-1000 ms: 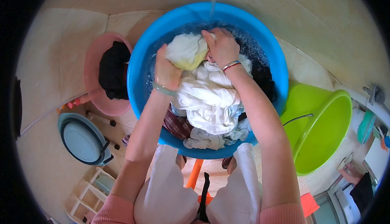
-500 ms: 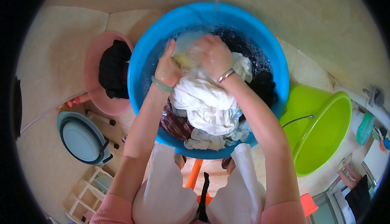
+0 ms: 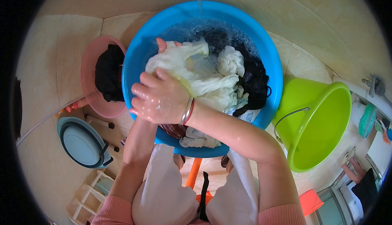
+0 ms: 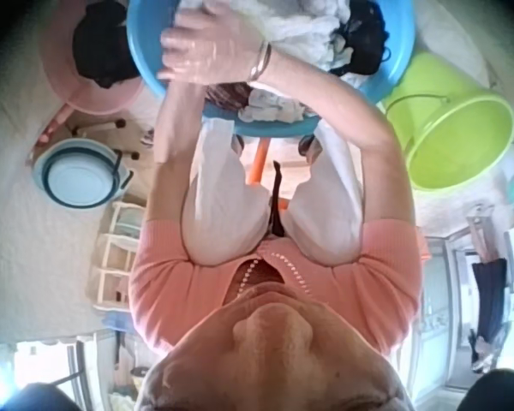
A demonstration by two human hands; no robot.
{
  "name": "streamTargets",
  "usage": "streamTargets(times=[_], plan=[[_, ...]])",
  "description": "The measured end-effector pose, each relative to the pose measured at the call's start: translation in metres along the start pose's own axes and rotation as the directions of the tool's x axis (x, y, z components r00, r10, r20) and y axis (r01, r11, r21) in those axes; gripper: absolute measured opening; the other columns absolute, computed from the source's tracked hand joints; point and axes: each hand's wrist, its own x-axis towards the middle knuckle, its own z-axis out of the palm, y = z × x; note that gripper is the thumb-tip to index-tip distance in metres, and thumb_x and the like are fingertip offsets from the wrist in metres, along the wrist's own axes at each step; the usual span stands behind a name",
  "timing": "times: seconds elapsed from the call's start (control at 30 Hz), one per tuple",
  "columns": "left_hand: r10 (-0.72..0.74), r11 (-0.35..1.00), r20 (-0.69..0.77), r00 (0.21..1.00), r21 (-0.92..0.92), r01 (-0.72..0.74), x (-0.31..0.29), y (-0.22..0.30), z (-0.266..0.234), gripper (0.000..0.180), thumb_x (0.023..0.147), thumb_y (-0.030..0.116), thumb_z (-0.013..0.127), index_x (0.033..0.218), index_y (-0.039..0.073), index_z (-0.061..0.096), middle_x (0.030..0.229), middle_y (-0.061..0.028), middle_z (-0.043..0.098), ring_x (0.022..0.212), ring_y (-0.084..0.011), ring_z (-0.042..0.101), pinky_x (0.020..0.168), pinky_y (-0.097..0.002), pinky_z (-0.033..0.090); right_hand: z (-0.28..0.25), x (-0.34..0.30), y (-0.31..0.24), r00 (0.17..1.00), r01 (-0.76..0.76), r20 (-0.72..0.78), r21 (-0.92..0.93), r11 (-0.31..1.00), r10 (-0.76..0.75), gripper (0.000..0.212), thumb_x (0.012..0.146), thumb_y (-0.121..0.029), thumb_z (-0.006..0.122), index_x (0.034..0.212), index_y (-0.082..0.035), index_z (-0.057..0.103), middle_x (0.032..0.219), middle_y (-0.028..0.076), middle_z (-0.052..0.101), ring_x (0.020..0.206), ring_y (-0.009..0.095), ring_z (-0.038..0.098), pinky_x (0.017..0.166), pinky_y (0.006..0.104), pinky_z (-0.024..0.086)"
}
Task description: The person washes clothes by hand in a blue basin filled with soapy water. They repeatedly submerge, agitate, and wring out various garments, including white, blue, and patterned items, transferring some to a green bucket nearby.
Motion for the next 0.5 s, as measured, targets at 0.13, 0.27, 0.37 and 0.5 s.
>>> streamTargets(times=[0.13,0.27,0.37,0.5], plan=[[0.141,0.99,-0.147,0.979,-0.008,-0.144,-0.016,-0.005,0.001,0.038,0.098,0.047,0.051,0.111,0.012,0.057,0.097,-0.0001,0.06,0.089,-0.0121,0.057,0.08,-0.0298,0.05,-0.001,0.01,0.026,0.988,-0.028,-0.149,0.065,0.997,0.038,0.017,0.066,-0.02,0.075,0.064,-0.013,0.06,0.073,0.001,0.054,0.071,0.021,0.054,0.062,0.0333,0.045],[0.325,0.946,-0.252,0.911,0.083,-0.314,-0.023,-0.018,-0.001,0.03,0.101,0.036,0.046,0.11,0.011,0.06,0.099,-0.0033,0.063,0.094,-0.015,0.062,0.084,-0.0331,0.052,0.004,0.0,0.065,0.979,-0.136,-0.147,0.027,0.99,0.138,0.01,0.073,-0.022,0.069,0.066,-0.015,0.064,0.075,0.002,0.061,0.071,0.023,0.059,0.061,0.0352,0.051],[0.33,0.929,-0.242,0.912,0.252,-0.27,-0.019,-0.004,-0.002,0.038,0.101,0.036,0.047,0.125,0.009,0.056,0.121,-0.0086,0.062,0.113,-0.0229,0.06,0.1,-0.0396,0.047,-0.003,-0.029,0.126,0.898,-0.439,-0.077,-0.195,0.877,0.433,0.012,0.081,-0.025,0.067,0.074,-0.015,0.068,0.083,0.006,0.065,0.076,0.029,0.061,0.064,0.0382,0.052],[0.317,0.948,-0.33,0.889,0.146,-0.284,-0.02,0.009,0.01,0.046,0.1,0.04,0.05,0.13,0.006,0.053,0.134,-0.0082,0.056,0.124,-0.0216,0.053,0.105,-0.0357,0.04,-0.026,-0.038,0.145,0.762,-0.645,-0.066,0.011,0.764,0.644,0.031,0.085,-0.041,0.066,0.089,-0.011,0.073,0.1,0.012,0.068,0.099,0.033,0.06,0.084,0.0406,0.05]])
